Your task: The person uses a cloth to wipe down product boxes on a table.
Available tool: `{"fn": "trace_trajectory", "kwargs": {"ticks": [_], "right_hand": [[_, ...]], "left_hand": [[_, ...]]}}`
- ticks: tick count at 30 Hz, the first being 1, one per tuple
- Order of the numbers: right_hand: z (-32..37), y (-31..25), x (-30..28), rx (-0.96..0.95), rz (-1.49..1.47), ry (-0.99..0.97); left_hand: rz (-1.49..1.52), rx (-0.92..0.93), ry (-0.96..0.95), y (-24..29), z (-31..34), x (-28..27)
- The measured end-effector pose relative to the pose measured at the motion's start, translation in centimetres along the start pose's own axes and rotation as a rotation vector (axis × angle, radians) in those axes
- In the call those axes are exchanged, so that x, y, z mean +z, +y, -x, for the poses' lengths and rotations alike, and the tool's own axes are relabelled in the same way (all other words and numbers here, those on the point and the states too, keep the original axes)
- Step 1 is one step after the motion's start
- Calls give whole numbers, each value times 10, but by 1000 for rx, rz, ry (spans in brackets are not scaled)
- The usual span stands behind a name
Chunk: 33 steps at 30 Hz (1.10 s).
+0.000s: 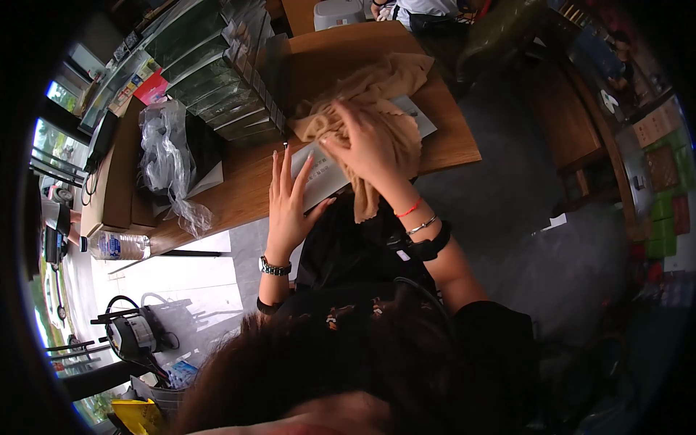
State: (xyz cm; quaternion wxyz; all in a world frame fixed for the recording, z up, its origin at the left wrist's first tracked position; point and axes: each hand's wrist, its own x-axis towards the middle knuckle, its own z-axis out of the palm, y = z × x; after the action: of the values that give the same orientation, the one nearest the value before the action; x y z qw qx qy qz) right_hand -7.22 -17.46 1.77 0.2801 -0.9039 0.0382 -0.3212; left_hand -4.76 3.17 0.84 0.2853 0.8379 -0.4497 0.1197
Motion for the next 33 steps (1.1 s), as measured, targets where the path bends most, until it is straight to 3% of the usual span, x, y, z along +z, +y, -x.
{"fn": "trace_trajectory", "kwargs": {"ticks": [2,6,8,9,10,12,14,18,19,20,22,23,24,25,26,27,28,31,33], "right_hand": [[-7,25,-17,141,105,99],[-16,38,-61,373,186,7],[-16,70,-64,239,265,188],[-21,62,-77,332,41,230],[-30,62,-88,152,-108,351],[-45,54,-120,77,-104,463],[-66,29,-149,-124,-232,614],[-104,8,-169,-257,-661,873],[-109,7,-161,-258,-529,874],[-112,8,-151,-257,-398,869],[-108,32,-125,-191,-118,574],[-98,44,-106,-142,156,399],[-85,57,-76,84,270,162],[-72,66,-52,324,349,-243],[-48,60,-21,217,790,-215],[-41,53,-13,49,676,34],[-41,51,-13,36,674,36],[-28,23,-19,-11,503,-252],[-10,-4,-8,-133,397,-109]], "left_hand": [[37,-19,20,2,0,-1],[-25,19,11,0,-3,-1],[-10,8,18,1,-1,0],[-10,17,21,0,0,0],[-12,26,29,-1,-2,0],[-16,34,51,-4,-2,2],[-16,51,54,-4,-2,2],[-27,51,46,-2,-2,1],[-24,42,48,-2,-2,1],[-22,45,43,-2,-2,1],[-36,27,47,-1,-2,2],[-35,25,48,-1,-2,2],[-25,20,41,-1,-2,1],[-16,14,35,-1,-2,1],[-21,11,40,-2,-2,0],[-20,22,46,-2,-1,1],[-19,32,56,-3,-2,2],[3,8,54,-1,-1,2],[62,-20,86,0,-3,5]]}}
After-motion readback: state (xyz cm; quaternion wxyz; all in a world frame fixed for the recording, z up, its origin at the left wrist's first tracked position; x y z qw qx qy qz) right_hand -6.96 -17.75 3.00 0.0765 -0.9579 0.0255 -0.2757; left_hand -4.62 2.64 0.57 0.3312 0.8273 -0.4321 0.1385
